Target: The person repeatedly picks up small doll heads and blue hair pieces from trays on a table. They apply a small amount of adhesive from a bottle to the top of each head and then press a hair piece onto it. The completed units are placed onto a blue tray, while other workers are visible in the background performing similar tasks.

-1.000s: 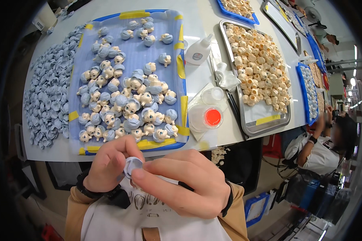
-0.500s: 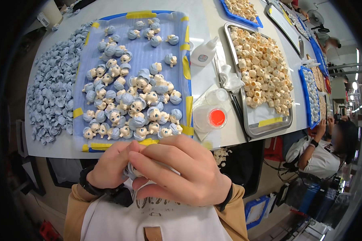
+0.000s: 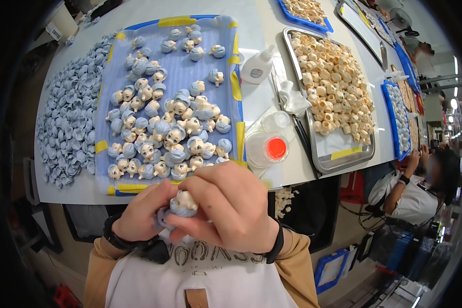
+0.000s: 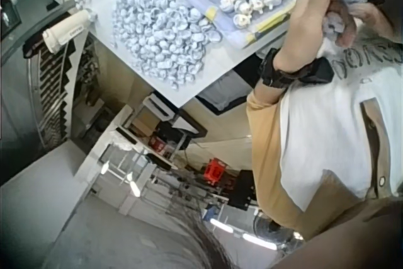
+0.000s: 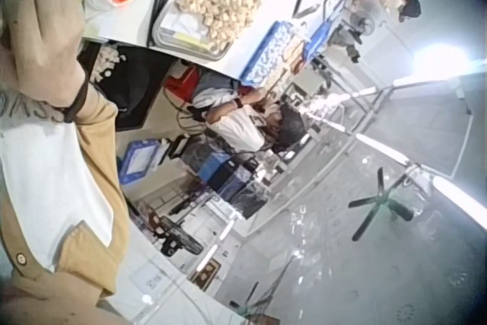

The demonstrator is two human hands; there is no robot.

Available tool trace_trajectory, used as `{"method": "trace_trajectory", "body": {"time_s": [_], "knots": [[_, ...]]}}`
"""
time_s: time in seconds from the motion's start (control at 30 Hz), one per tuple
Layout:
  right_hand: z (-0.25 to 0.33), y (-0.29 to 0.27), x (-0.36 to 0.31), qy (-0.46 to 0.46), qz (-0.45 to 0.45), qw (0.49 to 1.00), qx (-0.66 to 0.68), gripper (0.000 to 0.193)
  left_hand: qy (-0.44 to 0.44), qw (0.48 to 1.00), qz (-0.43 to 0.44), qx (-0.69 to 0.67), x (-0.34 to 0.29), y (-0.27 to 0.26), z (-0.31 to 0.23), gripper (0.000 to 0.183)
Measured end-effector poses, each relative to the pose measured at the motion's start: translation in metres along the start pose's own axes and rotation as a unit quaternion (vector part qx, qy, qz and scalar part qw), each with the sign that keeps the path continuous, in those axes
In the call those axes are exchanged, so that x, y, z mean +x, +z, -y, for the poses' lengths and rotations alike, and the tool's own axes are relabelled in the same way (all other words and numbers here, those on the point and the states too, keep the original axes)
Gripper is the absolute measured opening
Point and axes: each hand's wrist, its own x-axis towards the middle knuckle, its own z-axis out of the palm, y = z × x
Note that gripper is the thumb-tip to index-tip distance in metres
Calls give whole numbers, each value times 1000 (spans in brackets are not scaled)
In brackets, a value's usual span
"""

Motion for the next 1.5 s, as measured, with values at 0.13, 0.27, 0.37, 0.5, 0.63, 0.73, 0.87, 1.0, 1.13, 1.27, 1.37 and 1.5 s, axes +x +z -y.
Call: {"method": "trace_trajectory", "body": {"time_s": [0.13,0.27,0.37,0.5,0.63,0.73,0.87,1.0,1.13,1.27,1.37,1.5], "knots": [[-3,1,-4,2,-18,1000,17,38,11,997,71,32,-5,-2,0,35],[-8,0,-11,-28,-8,998,57,47,-28,996,80,13,-7,0,-3,26],[-4,6,-13,-21,-42,989,141,40,-9,997,69,27,-11,7,-9,24],[1,11,-12,-30,-48,978,198,46,53,991,72,94,-12,5,-4,25],[1,13,-11,-28,-48,978,200,48,35,994,70,81,-14,3,-5,25],[1,12,-10,-34,-42,985,166,51,26,994,68,76,-15,2,-5,28],[6,5,-5,-58,0,998,16,62,53,997,46,29,-12,-3,1,35],[14,-5,-11,43,38,997,52,74,57,983,0,176,-35,-17,-12,38],[-6,-48,-50,107,-83,986,-102,58,108,800,-372,459,-72,-33,-20,32],[-57,-100,-61,243,-117,914,-304,42,161,666,-441,580,-78,-56,-13,35],[-104,-141,-86,225,0,852,-473,45,292,698,-501,421,-68,-28,-9,42],[-136,-156,-99,306,97,865,-387,35,254,951,-69,-165,-66,-19,-22,54]]}}
